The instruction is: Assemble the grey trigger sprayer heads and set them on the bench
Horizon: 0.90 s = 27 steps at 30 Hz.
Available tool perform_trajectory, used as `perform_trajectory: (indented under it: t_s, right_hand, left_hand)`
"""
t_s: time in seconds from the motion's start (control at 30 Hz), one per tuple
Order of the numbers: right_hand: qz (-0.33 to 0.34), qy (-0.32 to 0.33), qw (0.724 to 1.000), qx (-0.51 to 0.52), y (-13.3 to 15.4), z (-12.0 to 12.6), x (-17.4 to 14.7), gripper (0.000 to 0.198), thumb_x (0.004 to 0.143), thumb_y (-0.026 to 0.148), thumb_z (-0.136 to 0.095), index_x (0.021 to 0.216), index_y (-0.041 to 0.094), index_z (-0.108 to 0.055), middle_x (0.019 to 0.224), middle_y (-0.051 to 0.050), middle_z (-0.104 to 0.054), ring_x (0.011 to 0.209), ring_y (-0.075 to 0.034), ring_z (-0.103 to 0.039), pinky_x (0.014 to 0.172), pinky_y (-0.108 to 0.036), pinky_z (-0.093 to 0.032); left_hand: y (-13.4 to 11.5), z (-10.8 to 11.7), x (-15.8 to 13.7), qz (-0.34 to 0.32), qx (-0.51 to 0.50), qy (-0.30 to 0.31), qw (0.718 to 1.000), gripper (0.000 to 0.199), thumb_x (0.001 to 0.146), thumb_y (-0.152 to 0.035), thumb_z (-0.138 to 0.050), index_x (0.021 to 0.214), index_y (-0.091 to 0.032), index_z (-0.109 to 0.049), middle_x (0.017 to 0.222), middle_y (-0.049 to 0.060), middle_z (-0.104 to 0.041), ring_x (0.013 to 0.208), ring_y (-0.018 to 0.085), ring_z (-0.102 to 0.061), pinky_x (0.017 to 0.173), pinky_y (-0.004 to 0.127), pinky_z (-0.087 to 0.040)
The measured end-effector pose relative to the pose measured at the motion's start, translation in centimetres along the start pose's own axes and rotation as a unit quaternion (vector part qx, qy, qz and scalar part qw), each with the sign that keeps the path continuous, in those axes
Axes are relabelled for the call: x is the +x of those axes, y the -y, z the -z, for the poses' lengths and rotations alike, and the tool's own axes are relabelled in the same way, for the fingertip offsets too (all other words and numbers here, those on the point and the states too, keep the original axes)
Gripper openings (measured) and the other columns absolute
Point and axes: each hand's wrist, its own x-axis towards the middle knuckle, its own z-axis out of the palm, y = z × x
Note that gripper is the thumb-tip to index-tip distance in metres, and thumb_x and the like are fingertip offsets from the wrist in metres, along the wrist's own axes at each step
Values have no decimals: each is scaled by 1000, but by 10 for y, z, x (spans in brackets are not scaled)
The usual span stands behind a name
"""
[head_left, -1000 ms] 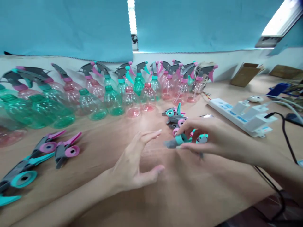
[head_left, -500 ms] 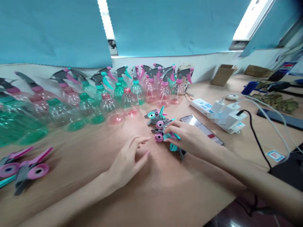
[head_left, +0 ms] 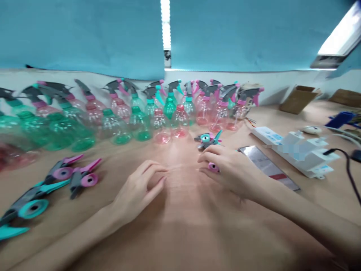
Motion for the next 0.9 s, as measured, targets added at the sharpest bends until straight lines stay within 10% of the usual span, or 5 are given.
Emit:
perform_trajectory:
  t_s: [0.4, 0.63, 0.9]
  right_hand:
    - [199, 144, 964, 105, 104, -55, 99, 17, 83, 26, -57, 95, 15, -63, 98, -8, -60, 87, -19, -59, 70, -30, -43]
    - [207, 148, 957, 142, 136, -65, 115, 22, 84, 31, -58, 101, 17, -61, 101, -8, -62, 88, -19, -59, 72, -31, -43]
    - [186, 165, 954, 170, 127, -31, 96, 11, 83, 25, -57, 87, 19, -66, 76, 0, -66, 65, -12, -58, 56, -23, -38]
  left_hand:
    - [70, 89, -98, 93, 215, -3, 972, 33, 91, -37, -43, 118, -19, -50, 116, 11, -51, 110, 33, -48, 92, 51, -39]
    - [91, 76, -97, 121, 228, -3, 966, 34, 82, -29, -62, 113, -17, -56, 120, 15, -50, 114, 37, -43, 91, 55, -36]
    - [34, 42, -98, 66, 56, -92, 992, 26, 83, -26, -61, 107, -22, -50, 113, 6, -58, 106, 24, -51, 91, 43, -36]
